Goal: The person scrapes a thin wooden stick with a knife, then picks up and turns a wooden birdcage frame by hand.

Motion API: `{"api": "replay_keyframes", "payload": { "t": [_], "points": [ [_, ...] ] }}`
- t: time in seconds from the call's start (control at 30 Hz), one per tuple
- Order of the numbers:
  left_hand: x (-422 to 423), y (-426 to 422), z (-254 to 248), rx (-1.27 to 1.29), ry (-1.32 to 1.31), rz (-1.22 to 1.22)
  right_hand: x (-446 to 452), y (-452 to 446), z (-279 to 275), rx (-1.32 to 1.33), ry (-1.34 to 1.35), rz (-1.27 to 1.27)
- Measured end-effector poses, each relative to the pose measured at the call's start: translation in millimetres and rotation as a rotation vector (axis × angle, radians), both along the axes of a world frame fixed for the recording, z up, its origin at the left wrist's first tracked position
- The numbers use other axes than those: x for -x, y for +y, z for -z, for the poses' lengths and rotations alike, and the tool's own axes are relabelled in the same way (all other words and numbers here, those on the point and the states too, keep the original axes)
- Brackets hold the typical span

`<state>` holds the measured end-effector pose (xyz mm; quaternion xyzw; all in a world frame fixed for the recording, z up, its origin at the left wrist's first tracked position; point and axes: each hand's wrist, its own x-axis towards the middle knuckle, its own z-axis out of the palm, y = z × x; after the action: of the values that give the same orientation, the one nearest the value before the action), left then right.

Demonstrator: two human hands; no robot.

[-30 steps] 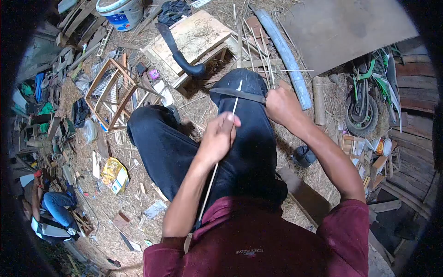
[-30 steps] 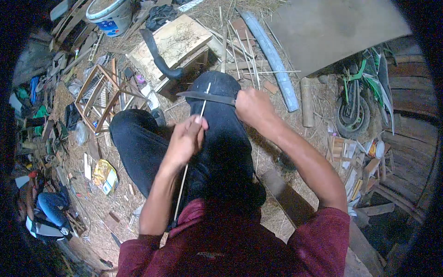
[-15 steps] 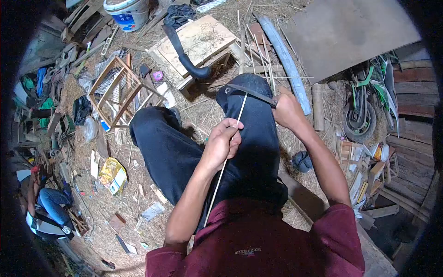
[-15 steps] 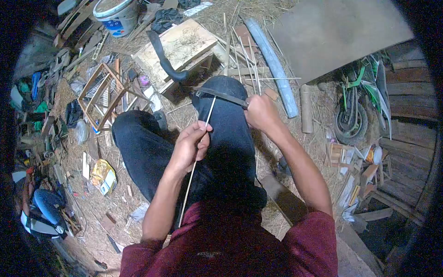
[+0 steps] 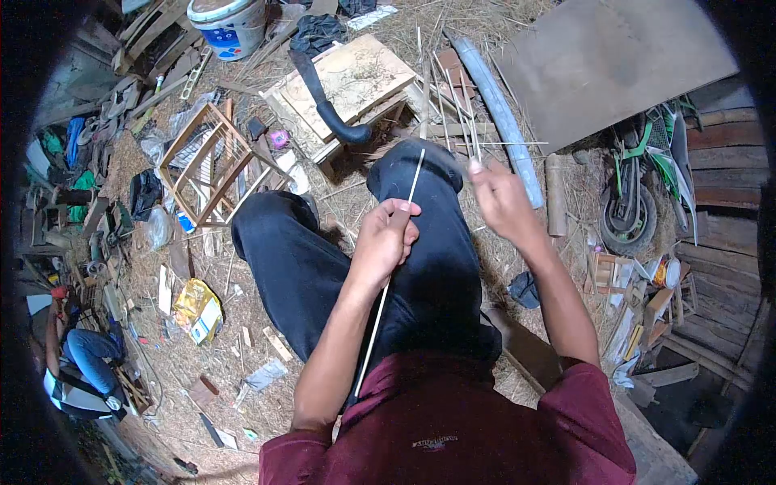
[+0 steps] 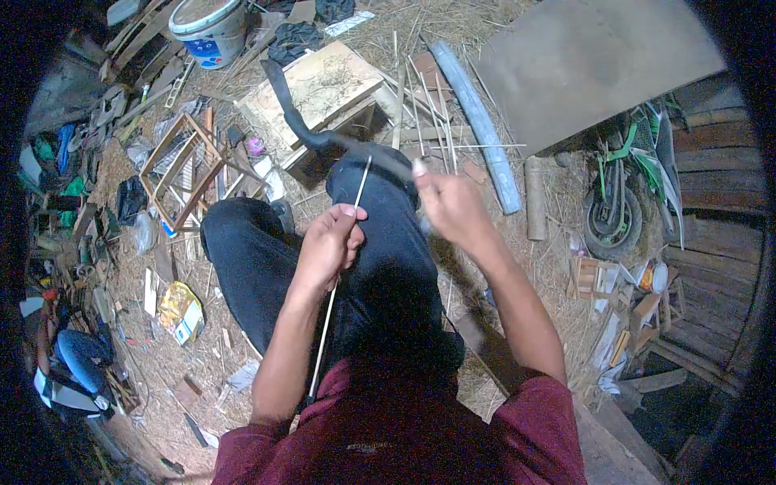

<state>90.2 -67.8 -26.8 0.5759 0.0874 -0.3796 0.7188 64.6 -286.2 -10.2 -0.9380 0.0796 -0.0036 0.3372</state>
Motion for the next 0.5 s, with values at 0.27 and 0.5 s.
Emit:
{"api": "replay_keyframes", "payload": {
  "t": [0.27, 0.5],
  "points": [
    [-9.5, -11.2, 21.6, -0.307, -0.332, 0.043, -13.9, 27.4, 25.9, 0.232, 0.061, -0.070],
    [-4.6, -7.7, 11.9, -0.370, -0.330, 0.043, -19.8, 32.1, 21.0, 0.207, 0.111, -0.100]
  ]
}}
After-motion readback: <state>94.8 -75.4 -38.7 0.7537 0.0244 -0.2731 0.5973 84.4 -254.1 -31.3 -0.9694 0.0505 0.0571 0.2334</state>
